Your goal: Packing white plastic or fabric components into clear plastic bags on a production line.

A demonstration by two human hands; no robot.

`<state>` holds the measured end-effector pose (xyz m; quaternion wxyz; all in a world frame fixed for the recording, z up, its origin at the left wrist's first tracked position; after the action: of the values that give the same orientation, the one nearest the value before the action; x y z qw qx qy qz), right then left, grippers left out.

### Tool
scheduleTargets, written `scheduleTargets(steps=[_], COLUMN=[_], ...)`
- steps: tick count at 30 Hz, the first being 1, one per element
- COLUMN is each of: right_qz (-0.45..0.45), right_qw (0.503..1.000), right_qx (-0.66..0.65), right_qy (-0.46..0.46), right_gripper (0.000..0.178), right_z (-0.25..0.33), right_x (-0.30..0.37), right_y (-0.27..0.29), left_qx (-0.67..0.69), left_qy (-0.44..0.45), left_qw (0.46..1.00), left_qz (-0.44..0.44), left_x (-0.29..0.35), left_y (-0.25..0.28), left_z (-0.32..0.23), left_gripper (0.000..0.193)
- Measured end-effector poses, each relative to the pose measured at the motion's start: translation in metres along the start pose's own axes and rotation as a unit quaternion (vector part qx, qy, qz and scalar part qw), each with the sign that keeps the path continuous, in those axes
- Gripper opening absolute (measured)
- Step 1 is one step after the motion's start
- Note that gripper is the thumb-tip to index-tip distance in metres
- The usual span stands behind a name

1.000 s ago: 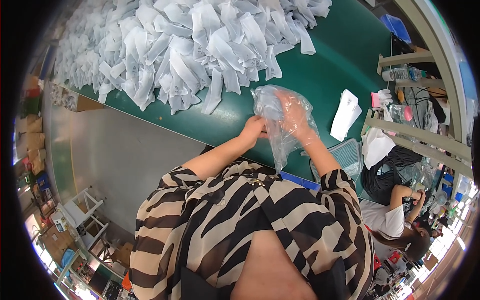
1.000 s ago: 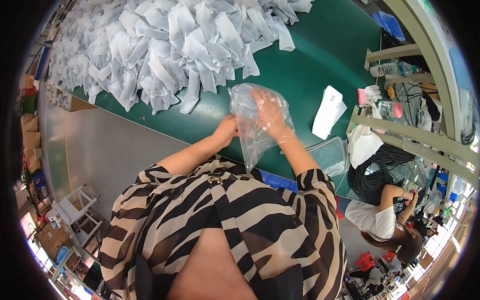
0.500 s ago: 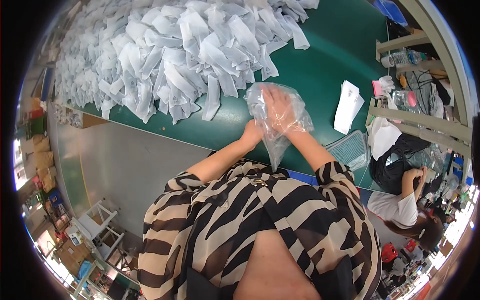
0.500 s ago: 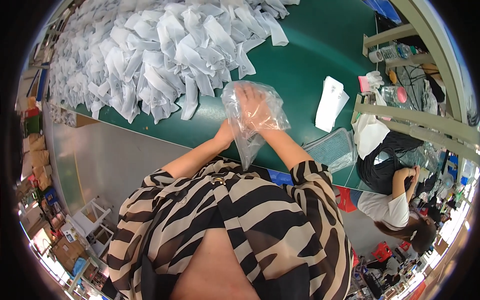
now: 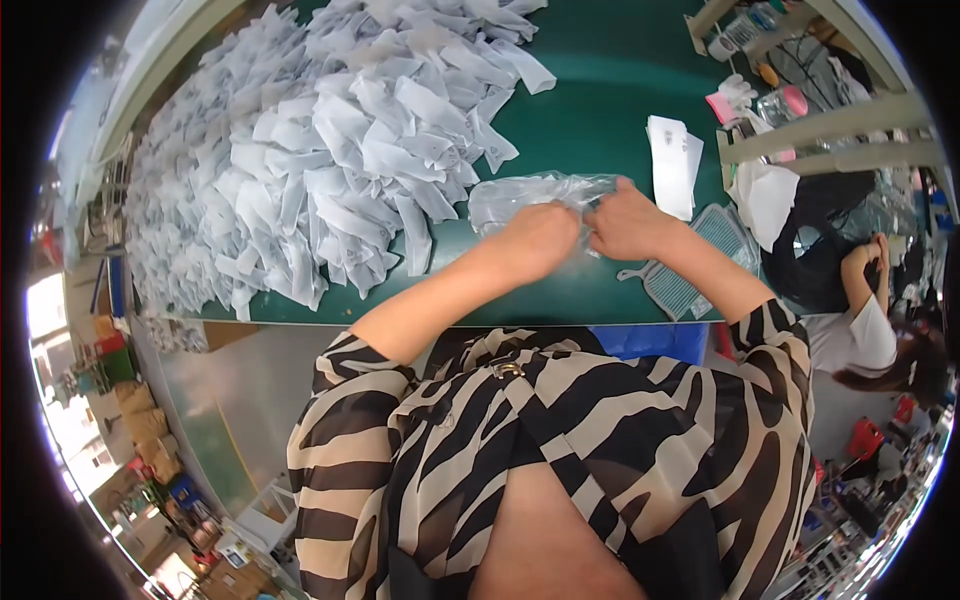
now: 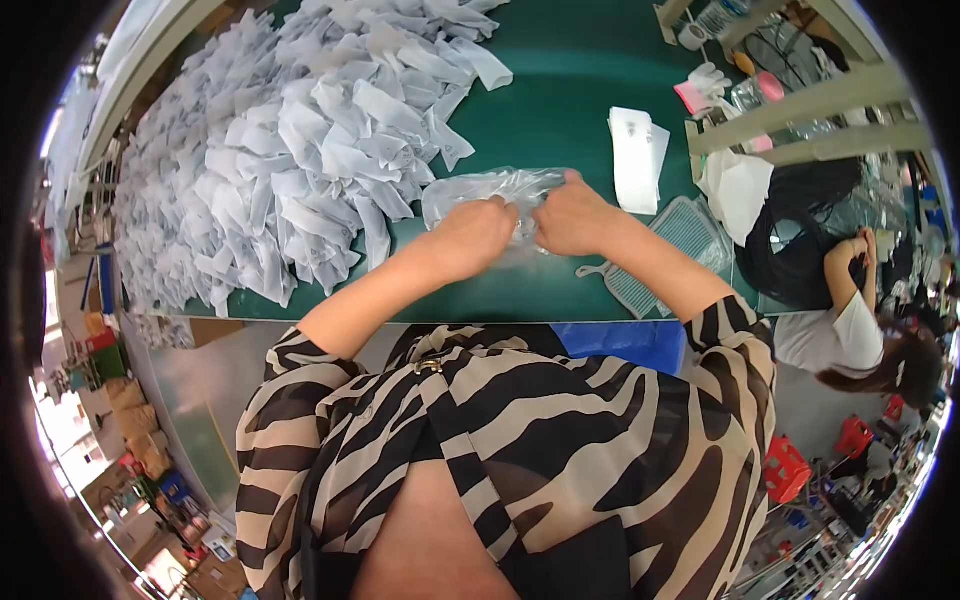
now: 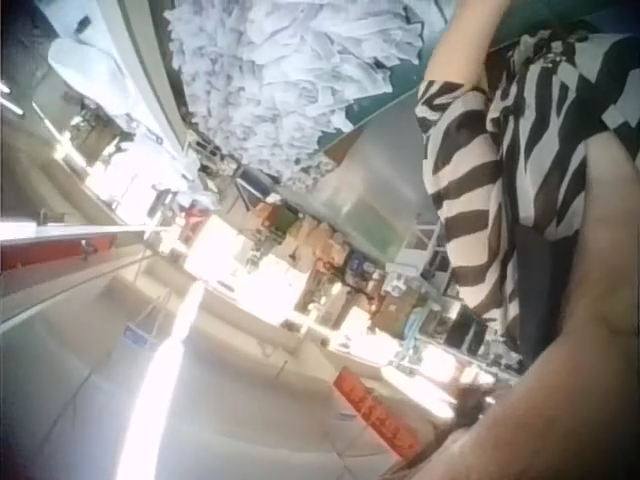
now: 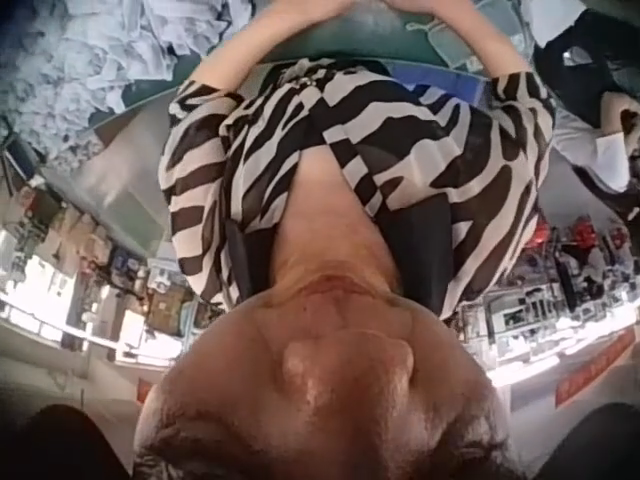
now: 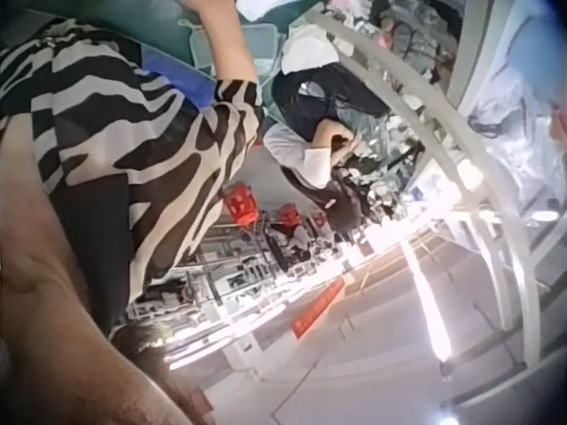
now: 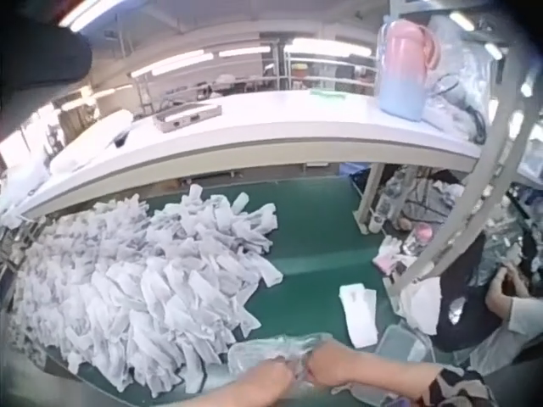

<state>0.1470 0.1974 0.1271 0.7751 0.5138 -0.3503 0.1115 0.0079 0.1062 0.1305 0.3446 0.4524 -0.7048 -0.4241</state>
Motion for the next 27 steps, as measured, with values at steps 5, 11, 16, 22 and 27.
scheduleTargets(steps=[5, 11, 16, 22, 27], right_qz=[-0.162, -0.276, -0.460, -0.479, -0.475], right_qw=[0.985, 0.950, 0.870, 0.857, 0.866], right_qx=[0.053, 0.117, 0.144, 0.112, 0.014], right_qy=[0.030, 0.086, 0.102, 0.152, 0.153], right_gripper=[0.036, 0.019, 0.005, 0.009, 0.009], right_z=[-0.004, -0.003, -0.017, 0.015, 0.017], right_x=[0.030, 0.028, 0.042, 0.050, 0.065], right_y=[-0.001, -0.021, 0.022, 0.048, 0.046], left_qx=[-0.240, -0.279, -0.219, -0.258, -0.179], left_qy=[0.014, 0.099, 0.029, -0.030, -0.038], left_qw=[0.968, 0.953, 0.972, 0.965, 0.983], left_qz=[0.074, 0.063, 0.079, 0.043, -0.012], left_x=[-0.006, -0.001, 0.014, 0.031, 0.044], left_y=[-0.018, -0.050, -0.066, -0.067, -0.054], left_z=[0.020, 0.052, 0.064, 0.057, 0.047], left_gripper=[0.048, 0.065, 0.060, 0.049, 0.044])
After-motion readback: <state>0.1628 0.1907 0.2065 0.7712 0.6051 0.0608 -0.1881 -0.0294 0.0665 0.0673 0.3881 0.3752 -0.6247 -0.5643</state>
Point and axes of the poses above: each hand's wrist, its own x-axis away from the middle knuckle, its own y-axis out of the back of the hand, z = x × y, the point moved 2 cm from there along -x, towards the middle knuckle, and after that the axes turned 8 degrees about -x, right-handed, at the moved point
